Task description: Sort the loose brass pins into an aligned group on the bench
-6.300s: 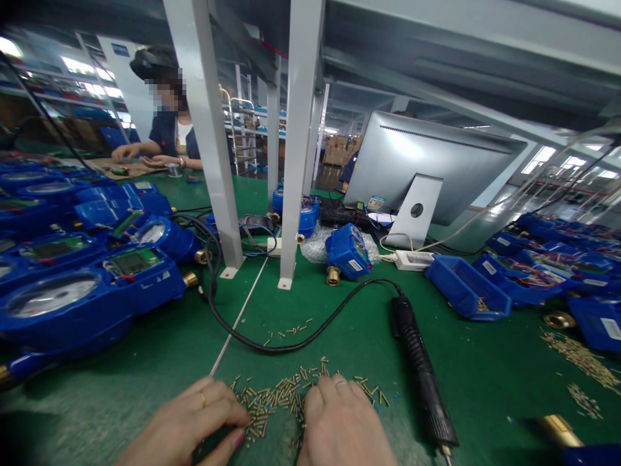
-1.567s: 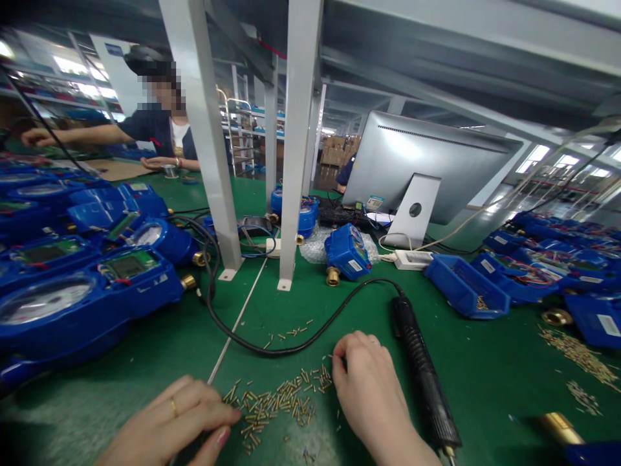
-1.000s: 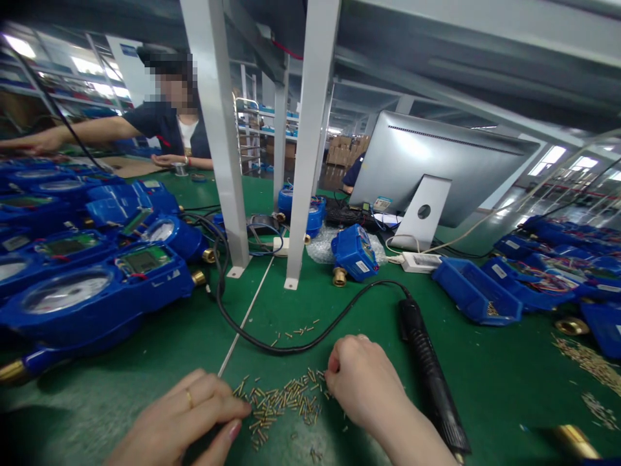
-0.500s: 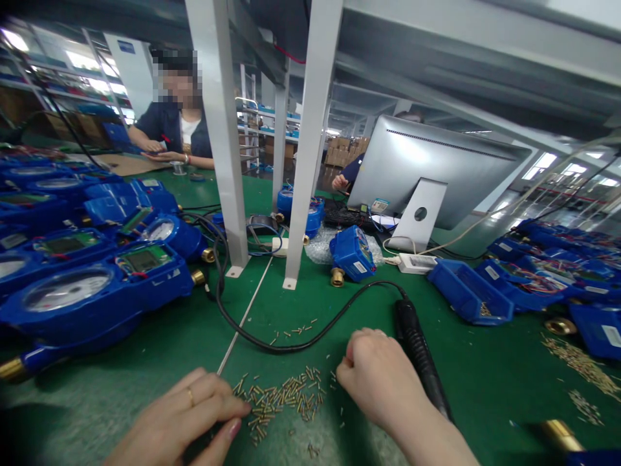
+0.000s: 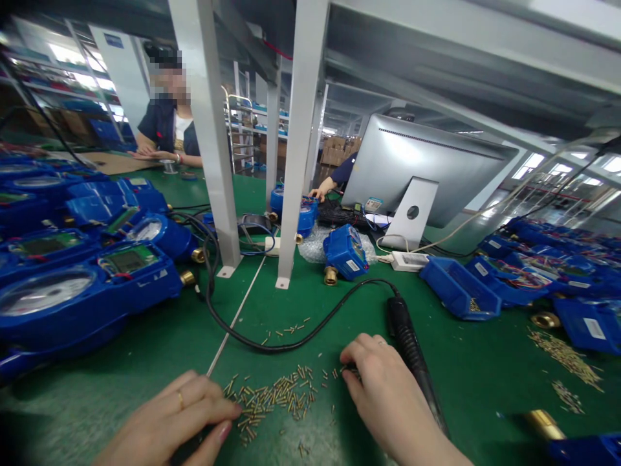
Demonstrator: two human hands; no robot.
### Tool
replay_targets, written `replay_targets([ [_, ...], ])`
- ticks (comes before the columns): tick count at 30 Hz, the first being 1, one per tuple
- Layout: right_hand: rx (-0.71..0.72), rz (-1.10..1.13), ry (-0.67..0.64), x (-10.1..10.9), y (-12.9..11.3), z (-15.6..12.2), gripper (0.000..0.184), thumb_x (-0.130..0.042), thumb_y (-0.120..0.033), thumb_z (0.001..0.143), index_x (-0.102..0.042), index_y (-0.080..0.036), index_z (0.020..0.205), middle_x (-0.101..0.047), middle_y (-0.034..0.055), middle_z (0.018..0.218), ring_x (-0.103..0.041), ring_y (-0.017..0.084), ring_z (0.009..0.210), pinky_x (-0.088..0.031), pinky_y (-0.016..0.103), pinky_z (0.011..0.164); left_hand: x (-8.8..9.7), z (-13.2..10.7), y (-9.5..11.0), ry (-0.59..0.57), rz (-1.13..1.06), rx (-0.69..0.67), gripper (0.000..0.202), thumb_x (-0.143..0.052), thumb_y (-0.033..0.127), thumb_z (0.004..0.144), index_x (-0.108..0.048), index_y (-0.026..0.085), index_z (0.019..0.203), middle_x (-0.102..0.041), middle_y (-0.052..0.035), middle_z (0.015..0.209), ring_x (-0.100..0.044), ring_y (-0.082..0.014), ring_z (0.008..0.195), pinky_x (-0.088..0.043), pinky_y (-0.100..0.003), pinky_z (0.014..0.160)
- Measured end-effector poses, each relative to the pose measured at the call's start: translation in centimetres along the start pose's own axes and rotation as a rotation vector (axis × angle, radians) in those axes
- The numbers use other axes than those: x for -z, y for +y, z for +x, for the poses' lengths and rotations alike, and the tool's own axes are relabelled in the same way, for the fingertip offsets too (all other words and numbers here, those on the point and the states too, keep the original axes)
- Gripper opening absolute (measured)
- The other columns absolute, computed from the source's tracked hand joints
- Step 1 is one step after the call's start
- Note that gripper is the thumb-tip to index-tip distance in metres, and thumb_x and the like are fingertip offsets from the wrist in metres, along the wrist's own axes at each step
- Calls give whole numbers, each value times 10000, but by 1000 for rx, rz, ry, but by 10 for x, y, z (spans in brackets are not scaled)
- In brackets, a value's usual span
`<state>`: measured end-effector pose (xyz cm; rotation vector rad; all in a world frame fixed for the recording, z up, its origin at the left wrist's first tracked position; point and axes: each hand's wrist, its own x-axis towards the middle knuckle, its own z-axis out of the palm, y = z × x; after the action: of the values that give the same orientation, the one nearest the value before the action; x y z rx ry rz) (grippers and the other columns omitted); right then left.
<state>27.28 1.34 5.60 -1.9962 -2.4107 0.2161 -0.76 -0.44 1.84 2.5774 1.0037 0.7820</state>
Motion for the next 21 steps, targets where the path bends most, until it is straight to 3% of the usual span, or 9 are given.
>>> replay_targets([
  [7, 8, -14, 49, -10, 11, -1, 160, -543, -48, 794, -543, -189, 719, -521, 4, 779, -481, 187, 749, -395, 342, 695, -1, 0, -1, 34, 2, 1, 187, -483, 74, 821, -570, 201, 928, -617, -13, 753, -571, -146, 688, -514, -266, 584],
  [10, -10, -32, 154, -18, 15, -13, 35, -525, -165, 850, -539, -195, 839, -529, 26, 879, -486, 207, 818, -396, 370, 737, -1, 0, -2, 35, -9, 0, 187, -484, 69, 821, -570, 194, 931, -619, -10, 751, -570, -142, 690, -511, -258, 592],
  [13, -20, -59, 279, -33, 9, -24, 154, -445, -285, 903, -507, -186, 1004, -509, 71, 1058, -459, 244, 981, -366, 420, 840, -2, -1, -1, 25, -20, 5, 181, -473, 71, 825, -570, 189, 923, -617, -13, 751, -567, -142, 688, -508, -260, 592],
  [17, -40, -107, 348, -47, 0, -23, 172, -416, -259, 905, -519, -157, 998, -506, 108, 1068, -449, 280, 995, -352, 453, 837, -3, -1, 0, 23, -36, 16, 187, -468, 80, 832, -577, 200, 925, -614, -12, 752, -566, -146, 697, -506, -267, 595],
  [21, -99, -151, 358, -44, 1, -11, 141, -415, -220, 907, -528, -137, 926, -506, 123, 980, -451, 311, 930, -353, 473, 781, -2, -1, 2, 4, -46, 37, 178, -463, 94, 838, -582, 207, 905, -616, -10, 763, -566, -149, 708, -506, -274, 604],
])
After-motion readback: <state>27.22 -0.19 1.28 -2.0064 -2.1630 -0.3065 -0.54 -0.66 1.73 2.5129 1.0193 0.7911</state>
